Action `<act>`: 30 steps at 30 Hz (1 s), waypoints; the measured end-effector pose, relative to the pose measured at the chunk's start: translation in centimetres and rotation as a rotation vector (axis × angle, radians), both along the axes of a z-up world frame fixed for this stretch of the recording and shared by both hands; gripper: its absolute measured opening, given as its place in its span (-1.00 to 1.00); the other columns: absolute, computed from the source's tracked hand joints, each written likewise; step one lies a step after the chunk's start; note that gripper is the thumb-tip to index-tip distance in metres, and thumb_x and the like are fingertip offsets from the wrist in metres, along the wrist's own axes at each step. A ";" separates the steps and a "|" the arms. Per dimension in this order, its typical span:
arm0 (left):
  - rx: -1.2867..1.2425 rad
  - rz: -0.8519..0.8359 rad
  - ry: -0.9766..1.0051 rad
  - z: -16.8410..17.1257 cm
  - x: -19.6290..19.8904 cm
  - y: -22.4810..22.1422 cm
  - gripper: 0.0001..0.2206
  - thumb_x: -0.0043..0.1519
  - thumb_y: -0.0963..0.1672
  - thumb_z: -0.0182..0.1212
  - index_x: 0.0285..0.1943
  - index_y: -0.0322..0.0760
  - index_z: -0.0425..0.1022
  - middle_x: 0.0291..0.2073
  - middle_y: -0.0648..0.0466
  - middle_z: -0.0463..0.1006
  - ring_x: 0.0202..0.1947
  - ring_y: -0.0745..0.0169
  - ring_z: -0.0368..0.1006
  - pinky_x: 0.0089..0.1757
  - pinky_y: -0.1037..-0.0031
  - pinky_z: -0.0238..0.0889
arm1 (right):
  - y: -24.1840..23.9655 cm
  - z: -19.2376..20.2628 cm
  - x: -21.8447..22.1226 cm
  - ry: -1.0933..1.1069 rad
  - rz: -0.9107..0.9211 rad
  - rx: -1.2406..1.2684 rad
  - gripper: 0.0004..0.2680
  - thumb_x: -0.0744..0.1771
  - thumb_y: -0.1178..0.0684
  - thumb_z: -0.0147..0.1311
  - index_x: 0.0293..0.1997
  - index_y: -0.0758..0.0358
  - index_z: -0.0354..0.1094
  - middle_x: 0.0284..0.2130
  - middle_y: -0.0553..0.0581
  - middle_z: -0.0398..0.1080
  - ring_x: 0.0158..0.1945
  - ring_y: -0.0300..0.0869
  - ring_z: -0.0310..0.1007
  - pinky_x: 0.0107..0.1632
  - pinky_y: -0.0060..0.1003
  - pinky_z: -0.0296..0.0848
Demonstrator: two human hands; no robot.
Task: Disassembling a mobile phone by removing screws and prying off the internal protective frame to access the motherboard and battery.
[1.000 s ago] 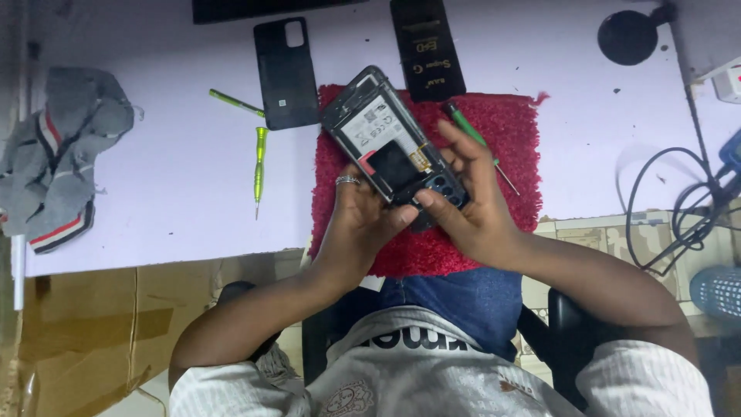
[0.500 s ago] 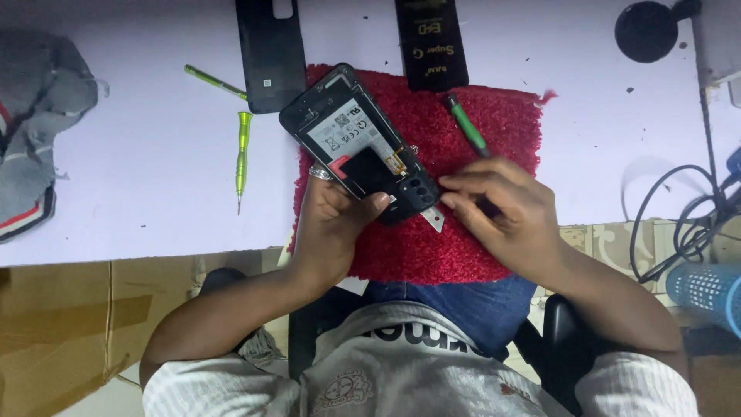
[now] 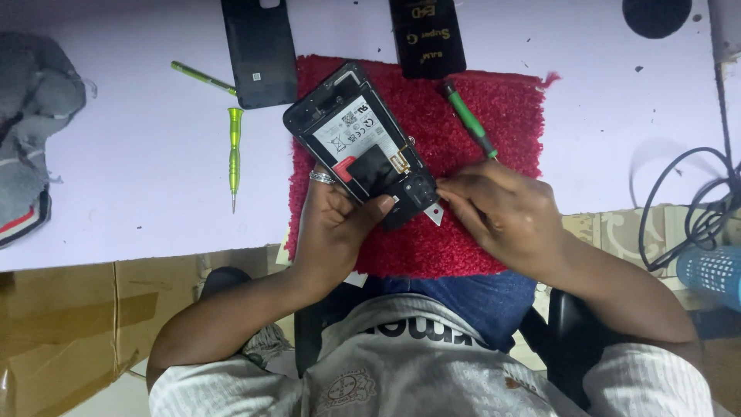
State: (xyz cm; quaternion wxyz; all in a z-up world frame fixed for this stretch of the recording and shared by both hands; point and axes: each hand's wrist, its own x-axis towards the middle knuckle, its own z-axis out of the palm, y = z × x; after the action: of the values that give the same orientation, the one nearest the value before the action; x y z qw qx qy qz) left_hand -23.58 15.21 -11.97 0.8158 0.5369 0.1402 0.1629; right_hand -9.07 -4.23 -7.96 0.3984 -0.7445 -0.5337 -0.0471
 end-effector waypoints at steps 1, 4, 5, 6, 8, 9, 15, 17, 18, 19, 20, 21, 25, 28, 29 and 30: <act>-0.012 -0.003 -0.027 1.1 0.3 -0.1 -0.48 0.29 -0.33 0.30 0.41 -0.34 0.21 0.12 -0.17 0.66 0.15 0.06 0.60 0.13 0.22 0.55 | 0.1 -0.2 -0.2 -0.049 -0.018 -0.004 -0.96 0.39 0.24 0.26 -0.21 0.37 0.61 -0.35 0.25 0.55 -0.35 0.12 0.64 -0.31 -0.11 0.61; 0.025 -0.021 -0.024 1.5 0.7 0.0 -0.50 0.31 -0.31 0.29 0.41 -0.34 0.20 0.14 -0.15 0.66 0.15 0.13 0.59 0.14 0.27 0.54 | -0.4 -2.8 -0.2 -0.242 -0.072 -0.045 -0.94 0.40 0.15 0.27 -0.23 0.28 0.60 -0.35 0.16 0.53 -0.40 0.04 0.61 -0.33 -0.17 0.60; 0.024 -0.017 -0.025 1.6 0.6 0.1 -0.50 0.31 -0.31 0.29 0.41 -0.34 0.20 0.14 -0.15 0.66 0.15 0.13 0.59 0.14 0.27 0.54 | -0.2 -3.1 -0.1 -0.242 -0.067 -0.045 -0.94 0.40 0.15 0.27 -0.23 0.28 0.60 -0.35 0.16 0.53 -0.40 0.04 0.61 -0.33 -0.17 0.60; 0.038 -0.028 -0.013 1.8 0.5 0.2 -0.51 0.32 -0.30 0.29 0.41 -0.35 0.20 0.13 -0.16 0.66 0.14 0.11 0.59 0.13 0.26 0.54 | -0.1 -3.4 -0.1 -0.276 -0.081 -0.053 -0.94 0.40 0.14 0.27 -0.23 0.26 0.58 -0.35 0.15 0.51 -0.39 0.02 0.61 -0.33 -0.19 0.61; 0.052 -0.042 -0.001 1.6 0.3 0.4 -0.52 0.33 -0.28 0.28 0.41 -0.36 0.19 0.12 -0.18 0.66 0.14 0.09 0.60 0.12 0.25 0.54 | -0.1 -3.9 0.0 -0.311 -0.096 -0.062 -0.93 0.40 0.13 0.26 -0.23 0.25 0.56 -0.34 0.14 0.50 -0.38 0.01 0.61 -0.32 -0.22 0.61; 0.047 -0.045 0.011 1.2 0.1 0.5 -0.51 0.33 -0.28 0.29 0.41 -0.36 0.19 0.12 -0.18 0.66 0.13 0.10 0.60 0.12 0.26 0.54 | -0.1 -4.0 0.1 -0.289 -0.100 -0.051 -0.93 0.40 0.12 0.25 -0.23 0.25 0.54 -0.35 0.13 0.49 -0.39 0.03 0.60 -0.33 -0.20 0.60; 0.038 -0.059 0.018 1.5 0.2 1.0 -0.55 0.33 -0.28 0.28 0.37 -0.36 0.22 0.06 -0.17 0.67 0.11 0.08 0.61 0.11 0.22 0.55 | -0.6 -4.3 1.7 0.068 -0.023 0.114 -0.91 0.41 0.12 0.20 -0.26 0.23 0.47 -0.45 0.12 0.41 -0.46 0.03 0.49 -0.36 -0.21 0.50; 0.034 -0.064 0.018 1.5 0.2 1.1 -0.55 0.34 -0.28 0.27 0.37 -0.36 0.21 0.06 -0.17 0.67 0.12 0.08 0.61 0.11 0.21 0.55 | -0.8 -4.0 2.1 0.153 -0.005 0.169 -0.88 0.43 0.10 0.19 -0.27 0.23 0.45 -0.46 0.11 0.39 -0.48 -0.01 0.45 -0.37 -0.21 0.46; 0.019 -0.067 0.014 1.4 0.2 1.0 -0.55 0.34 -0.28 0.27 0.38 -0.35 0.21 0.07 -0.15 0.66 0.12 0.10 0.60 0.11 0.21 0.54 | -0.9 -3.8 2.2 0.242 0.031 0.210 -0.84 0.45 0.07 0.11 -0.29 0.23 0.39 -0.50 0.07 0.35 -0.51 -0.10 0.43 -0.37 -0.28 0.44; 0.004 -0.070 0.011 1.3 0.2 1.0 -0.55 0.34 -0.27 0.28 0.38 -0.34 0.21 0.07 -0.13 0.66 0.12 0.12 0.59 0.12 0.21 0.54 | -1.0 -3.5 2.3 0.331 0.068 0.250 -0.80 0.47 0.05 0.04 -0.32 0.23 0.33 -0.55 0.02 0.32 -0.54 -0.19 0.41 -0.37 -0.35 0.43; 0.002 -0.070 0.012 1.4 0.2 1.0 -0.55 0.34 -0.27 0.28 0.38 -0.34 0.21 0.07 -0.13 0.66 0.12 0.12 0.59 0.12 0.21 0.54 | -1.0 -3.5 2.4 0.332 0.068 0.249 -0.80 0.47 0.05 0.04 -0.32 0.23 0.33 -0.55 0.02 0.32 -0.54 -0.19 0.41 -0.37 -0.35 0.43; -0.001 -0.070 0.008 1.5 0.3 0.9 -0.55 0.33 -0.27 0.28 0.37 -0.34 0.21 0.07 -0.12 0.66 0.12 0.12 0.59 0.12 0.21 0.54 | -1.0 -3.5 2.4 0.398 0.126 0.291 -0.74 0.49 0.00 -0.08 -0.38 0.19 0.28 -0.60 -0.03 0.30 -0.60 -0.24 0.38 -0.43 -0.41 0.40; 0.002 -0.066 0.003 1.7 0.3 0.9 -0.56 0.34 -0.28 0.28 0.35 -0.33 0.21 0.06 -0.12 0.64 0.12 0.11 0.59 0.12 0.19 0.54 | -2.0 -5.3 2.9 0.352 0.140 0.220 -0.68 0.46 0.02 -0.09 -0.55 0.11 0.36 -0.71 -0.07 0.32 -0.69 -0.15 0.31 -0.51 -0.33 0.33; -0.008 -0.074 -0.006 2.3 0.4 1.2 -0.59 0.34 -0.28 0.27 0.33 -0.30 0.21 0.06 -0.09 0.64 0.13 0.10 0.59 0.14 0.19 0.53 | -1.3 -3.5 2.2 0.398 0.075 0.089 -0.77 0.47 -0.05 0.04 -0.29 0.23 0.45 -0.58 0.05 0.38 -0.54 -0.11 0.38 -0.36 -0.24 0.43; -0.007 -0.074 -0.006 2.3 0.4 1.0 -0.59 0.34 -0.28 0.27 0.33 -0.30 0.21 0.06 -0.09 0.64 0.13 0.10 0.59 0.14 0.19 0.53 | -1.1 -3.0 1.8 0.399 0.075 0.090 -0.77 0.47 -0.05 0.04 -0.29 0.23 0.45 -0.58 0.05 0.38 -0.54 -0.11 0.38 -0.36 -0.24 0.43; -0.018 -0.067 -0.028 2.4 0.5 1.0 -0.58 0.35 -0.29 0.25 0.34 -0.31 0.22 0.07 -0.09 0.65 0.13 0.12 0.59 0.15 0.20 0.51 | -0.8 -2.4 1.5 0.448 0.077 0.037 -0.82 0.46 0.00 0.06 -0.13 0.32 0.45 -0.53 0.13 0.41 -0.47 -0.09 0.42 -0.30 -0.19 0.47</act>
State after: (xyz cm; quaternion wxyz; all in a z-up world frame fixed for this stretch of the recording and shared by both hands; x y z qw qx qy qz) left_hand -23.13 16.19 -9.56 0.8275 0.5316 0.1121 0.1417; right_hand -7.58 -5.05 -10.38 0.5222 -0.7078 -0.4589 0.1251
